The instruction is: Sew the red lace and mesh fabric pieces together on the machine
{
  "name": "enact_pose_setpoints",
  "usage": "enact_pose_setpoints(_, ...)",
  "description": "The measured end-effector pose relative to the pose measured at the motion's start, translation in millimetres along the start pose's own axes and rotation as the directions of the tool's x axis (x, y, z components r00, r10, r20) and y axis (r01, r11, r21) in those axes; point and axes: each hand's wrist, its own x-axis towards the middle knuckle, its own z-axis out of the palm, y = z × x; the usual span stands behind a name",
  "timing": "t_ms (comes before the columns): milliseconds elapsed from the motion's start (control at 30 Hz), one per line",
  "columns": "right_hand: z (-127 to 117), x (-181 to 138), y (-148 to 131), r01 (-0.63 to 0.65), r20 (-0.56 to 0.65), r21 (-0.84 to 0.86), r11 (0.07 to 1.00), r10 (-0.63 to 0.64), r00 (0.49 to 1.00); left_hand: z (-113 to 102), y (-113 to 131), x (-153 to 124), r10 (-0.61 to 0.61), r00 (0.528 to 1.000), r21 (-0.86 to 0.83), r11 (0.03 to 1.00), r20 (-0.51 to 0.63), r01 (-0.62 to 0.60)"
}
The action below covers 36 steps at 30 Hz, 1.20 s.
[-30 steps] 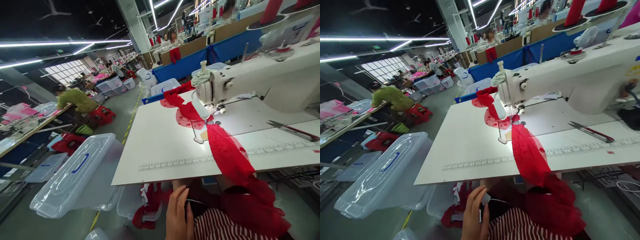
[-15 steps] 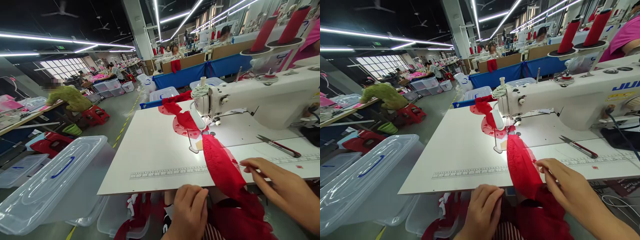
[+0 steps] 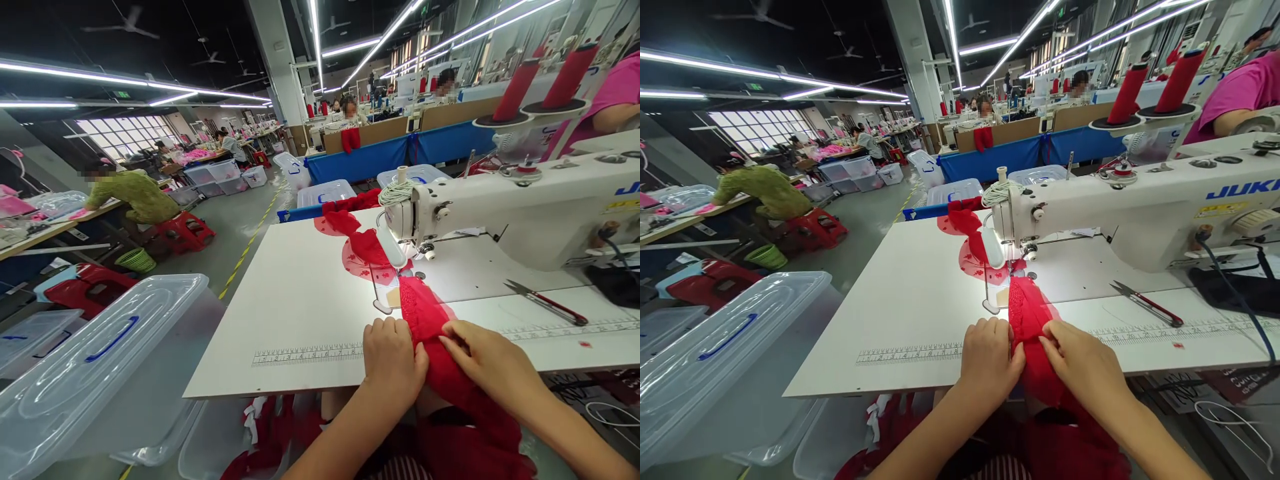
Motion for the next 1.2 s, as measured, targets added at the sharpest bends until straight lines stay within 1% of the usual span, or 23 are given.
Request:
enact_pose_setpoints(33,-1.1,1.5,4.8,-0.012,-0.040,0.012,1.000,0.012,0.999,-2.1,-0.9,0.4,0.005,1.000,-0.017,1.000,0.006,-0.005)
enact_pose_setpoints(100,-4.3,5.2,15.1,-0.070,-0.136,0.046,0.997,0.075,0.988,-6.2,-3.2,0.2,0.012,1.000,-0.051,0.999,0.013,-0.011)
enact_pose_setpoints(167,-7.1,8.4,21.6,-0.113,-0.187,0.004,0.994,0.111,0.976,-9.7,-5.2,-0.8,0.008,1.000,-0.067,0.998,0.018,-0.006)
enact_pose_setpoints(233,-8.4,10.0,21.5,-0.098,-0.155,-0.082,0.992,0.084,0.984,-12.3,-6.6,-2.1,-0.019,1.000,-0.114,0.993,0.019,0.021)
enact_pose_setpoints(300,-8.3,10.2,17.0,-0.077,-0.122,-0.081,0.994,0.067,0.990,-14.7,-8.0,-3.4,-0.072,0.997,-0.251,0.965,0.018,0.074)
enact_pose_setpoints(367,-7.9,10.1,12.0,-0.094,-0.159,0.036,0.995,0.099,0.982,-17.3,-9.7,-4.5,-0.108,0.994,-0.417,0.903,0.024,0.108)
enact_pose_setpoints(433,-8.0,10.8,9.5,-0.111,-0.249,0.207,0.972,0.163,0.955,-19.8,-11.6,-4.7,-0.090,0.995,-0.506,0.857,0.036,0.096)
enact_pose_setpoints(500,-8.3,13.0,10.2,-0.093,-0.302,0.374,0.923,0.216,0.928,-21.3,-13.2,-4.1,-0.052,0.998,-0.471,0.879,0.047,0.068)
enact_pose_setpoints(600,-8.3,18.9,15.8,-0.080,-0.316,0.556,0.827,0.299,0.900,-18.5,-15.3,-2.9,-0.059,0.997,-0.308,0.949,0.045,0.070)
enact_pose_setpoints(633,-8.2,20.9,18.1,-0.084,-0.325,0.576,0.813,0.321,0.890,-16.0,-16.1,-2.7,-0.074,0.997,-0.260,0.962,0.036,0.081)
enact_pose_setpoints(700,-8.4,24.0,21.2,-0.092,-0.368,0.556,0.826,0.344,0.864,-9.4,-17.5,-3.0,-0.095,0.996,-0.203,0.975,0.004,0.093)
enact_pose_setpoints(767,-8.8,24.8,19.6,-0.102,-0.375,0.537,0.837,0.345,0.860,-2.8,-17.6,-4.0,-0.083,0.993,-0.152,0.986,-0.086,0.069)
enact_pose_setpoints(800,-9.0,24.2,16.4,-0.101,-0.357,0.562,0.821,0.351,0.866,-0.4,-16.7,-4.6,-0.060,0.990,-0.150,0.988,-0.131,0.040)
enact_pose_setpoints(833,-9.2,23.1,11.5,-0.095,-0.325,0.618,0.780,0.364,0.873,0.9,-14.9,-4.9,-0.020,0.987,-0.176,0.984,-0.160,-0.008)
enact_pose_setpoints(867,-9.2,21.6,5.4,-0.087,-0.280,0.694,0.715,0.380,0.882,1.1,-12.4,-4.9,0.030,0.985,-0.221,0.973,-0.173,-0.068)
enact_pose_setpoints(933,-8.9,18.3,-8.6,-0.068,-0.176,0.844,0.532,0.393,0.902,-1.8,-5.7,-3.0,0.126,0.981,-0.344,0.923,-0.151,-0.171)
enact_pose_setpoints(967,-8.7,16.9,-15.2,-0.056,-0.131,0.897,0.439,0.384,0.914,-4.2,-2.1,-0.9,0.143,0.984,-0.439,0.881,-0.111,-0.177)
enact_pose_setpoints(1000,-8.6,16.0,-20.6,-0.047,-0.095,0.931,0.362,0.366,0.926,-6.8,1.2,1.9,0.132,0.990,-0.541,0.829,-0.052,-0.139)
enact_pose_setpoints(1033,-8.7,15.5,-24.6,-0.043,-0.069,0.950,0.309,0.343,0.937,-9.1,3.9,5.3,0.096,0.995,-0.629,0.775,0.017,-0.064)
enact_pose_setpoints(1100,-9.6,16.1,-28.4,-0.030,-0.055,0.965,0.261,0.312,0.948,-11.3,7.4,13.1,0.030,0.988,-0.762,0.640,0.153,0.098)
enact_pose_setpoints(1133,-10.2,17.1,-28.7,-0.018,-0.062,0.969,0.245,0.313,0.948,-11.0,8.3,17.1,0.005,0.981,-0.792,0.591,0.194,0.154)
enact_pose_setpoints(1200,-11.0,19.2,-28.0,0.000,-0.067,0.980,0.200,0.327,0.943,-8.0,9.0,23.9,-0.044,0.978,-0.809,0.555,0.205,0.194)
